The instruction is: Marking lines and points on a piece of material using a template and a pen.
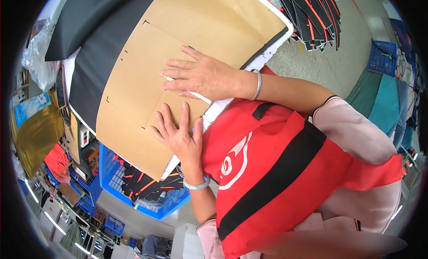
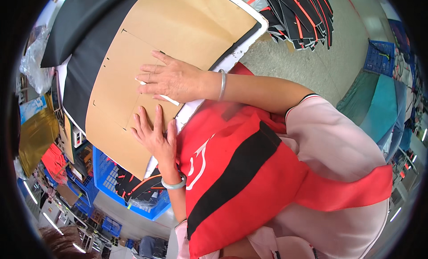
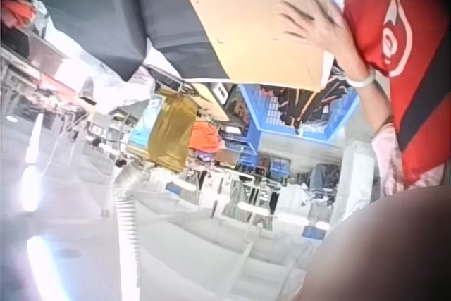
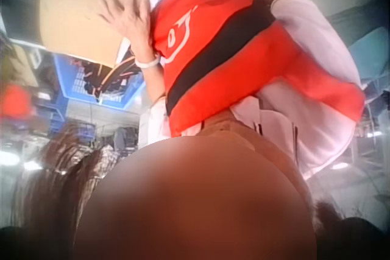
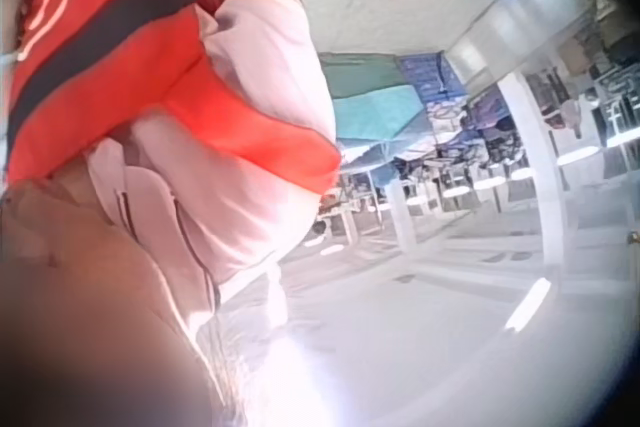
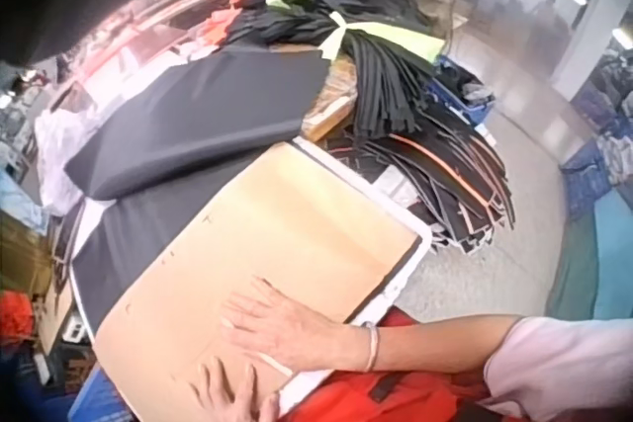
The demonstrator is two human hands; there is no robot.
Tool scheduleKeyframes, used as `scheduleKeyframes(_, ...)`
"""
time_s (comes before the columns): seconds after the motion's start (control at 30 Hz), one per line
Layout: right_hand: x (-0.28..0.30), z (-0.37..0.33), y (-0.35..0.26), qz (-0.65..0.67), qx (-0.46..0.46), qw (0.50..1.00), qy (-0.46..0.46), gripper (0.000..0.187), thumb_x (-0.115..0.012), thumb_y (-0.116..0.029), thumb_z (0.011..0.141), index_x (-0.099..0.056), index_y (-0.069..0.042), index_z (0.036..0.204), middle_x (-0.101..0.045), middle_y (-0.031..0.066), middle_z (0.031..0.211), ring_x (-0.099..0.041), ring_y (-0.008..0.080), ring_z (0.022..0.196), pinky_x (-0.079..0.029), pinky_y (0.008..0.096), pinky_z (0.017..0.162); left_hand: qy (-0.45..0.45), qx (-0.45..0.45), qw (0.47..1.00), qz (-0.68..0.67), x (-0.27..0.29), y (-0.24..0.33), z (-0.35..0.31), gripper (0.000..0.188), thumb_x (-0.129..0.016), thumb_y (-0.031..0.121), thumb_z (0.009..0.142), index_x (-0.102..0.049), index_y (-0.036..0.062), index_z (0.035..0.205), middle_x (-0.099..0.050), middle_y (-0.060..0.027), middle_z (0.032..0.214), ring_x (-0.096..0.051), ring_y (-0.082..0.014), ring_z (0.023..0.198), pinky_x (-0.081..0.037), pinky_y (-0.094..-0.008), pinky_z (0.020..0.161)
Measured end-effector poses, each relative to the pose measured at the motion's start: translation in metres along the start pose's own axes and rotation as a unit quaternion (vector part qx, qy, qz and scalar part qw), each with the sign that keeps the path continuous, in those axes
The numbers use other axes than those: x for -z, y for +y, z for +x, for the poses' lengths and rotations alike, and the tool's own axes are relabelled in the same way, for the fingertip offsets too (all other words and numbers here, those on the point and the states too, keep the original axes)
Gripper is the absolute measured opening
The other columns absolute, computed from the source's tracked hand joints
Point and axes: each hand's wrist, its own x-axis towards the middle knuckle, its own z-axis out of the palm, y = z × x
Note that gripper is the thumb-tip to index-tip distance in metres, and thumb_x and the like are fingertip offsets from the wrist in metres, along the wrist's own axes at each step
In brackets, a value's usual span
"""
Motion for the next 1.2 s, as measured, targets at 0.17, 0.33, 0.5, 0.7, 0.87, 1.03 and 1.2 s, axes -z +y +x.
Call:
scheduleKeyframes(0.17, -0.0016, -0.0029, 0.0002, 0.010, -0.003, 1.000, 0.028, 0.043, -0.068, -0.029, 0.092, -0.058, -0.022, 0.133, -0.056, 0.0034, 0.141, -0.047, 0.0233, 0.138, -0.027, 0.0557, 0.120, 0.012, -0.002, 1.000, -0.011, -0.0027, -0.0008, 0.0007, 0.050, -0.074, 0.041, 0.084, -0.068, 0.0281, 0.132, -0.042, -0.0159, 0.156, -0.035, -0.0416, 0.144, -0.015, -0.0631, 0.118)
scheduleKeyframes(0.33, 0.0011, -0.0037, 0.0011, 0.013, -0.008, 1.000, 0.025, 0.043, -0.069, -0.028, 0.091, -0.058, -0.021, 0.133, -0.056, 0.0041, 0.141, -0.048, 0.0235, 0.138, -0.027, 0.0553, 0.120, 0.009, -0.002, 1.000, -0.017, -0.0012, 0.0002, 0.0033, 0.050, -0.075, 0.040, 0.083, -0.068, 0.0275, 0.132, -0.042, -0.0159, 0.156, -0.035, -0.0420, 0.144, -0.016, -0.0633, 0.117)
scheduleKeyframes(0.5, -0.0013, -0.0044, -0.0001, 0.014, -0.011, 0.999, 0.037, 0.043, -0.069, -0.027, 0.091, -0.059, -0.021, 0.132, -0.056, 0.0045, 0.141, -0.048, 0.0239, 0.137, -0.027, 0.0552, 0.120, 0.012, -0.012, 1.000, -0.013, -0.0016, -0.0015, 0.0030, 0.052, -0.075, 0.037, 0.085, -0.066, 0.0267, 0.135, -0.041, -0.0150, 0.157, -0.034, -0.0411, 0.145, -0.016, -0.0633, 0.117)
scheduleKeyframes(0.7, -0.0037, -0.0049, -0.0003, 0.017, -0.012, 0.999, 0.041, 0.044, -0.070, -0.028, 0.090, -0.059, -0.021, 0.132, -0.056, 0.0044, 0.141, -0.048, 0.0237, 0.137, -0.027, 0.0552, 0.120, 0.005, -0.010, 1.000, -0.016, -0.0011, -0.0031, 0.0023, 0.051, -0.075, 0.037, 0.085, -0.066, 0.0263, 0.135, -0.041, -0.0150, 0.157, -0.033, -0.0409, 0.145, -0.016, -0.0635, 0.117)
scheduleKeyframes(0.87, -0.0015, -0.0052, -0.0009, 0.015, -0.012, 0.999, 0.036, 0.044, -0.070, -0.028, 0.090, -0.059, -0.022, 0.132, -0.057, 0.0041, 0.140, -0.048, 0.0231, 0.137, -0.027, 0.0552, 0.120, 0.005, -0.015, 1.000, -0.014, -0.0012, -0.0027, 0.0016, 0.052, -0.074, 0.035, 0.087, -0.064, 0.0264, 0.138, -0.040, -0.0134, 0.158, -0.031, -0.0385, 0.147, -0.016, -0.0616, 0.118)
scheduleKeyframes(1.03, 0.0003, -0.0049, -0.0023, 0.019, -0.012, 0.999, 0.028, 0.045, -0.070, -0.027, 0.090, -0.059, -0.021, 0.133, -0.056, 0.0043, 0.141, -0.047, 0.0237, 0.138, -0.026, 0.0549, 0.121, 0.006, -0.012, 1.000, -0.015, -0.0002, -0.0025, 0.0002, 0.052, -0.074, 0.036, 0.087, -0.064, 0.0267, 0.137, -0.040, -0.0135, 0.158, -0.031, -0.0382, 0.147, -0.016, -0.0613, 0.118)
scheduleKeyframes(1.2, 0.0018, -0.0053, -0.0018, 0.014, -0.012, 1.000, 0.024, 0.045, -0.070, -0.027, 0.090, -0.059, -0.020, 0.133, -0.056, 0.0046, 0.141, -0.046, 0.0240, 0.138, -0.026, 0.0549, 0.121, 0.010, -0.016, 1.000, -0.018, -0.0021, -0.0023, 0.0007, 0.052, -0.074, 0.036, 0.086, -0.065, 0.0270, 0.137, -0.040, -0.0132, 0.158, -0.031, -0.0382, 0.147, -0.016, -0.0617, 0.118)
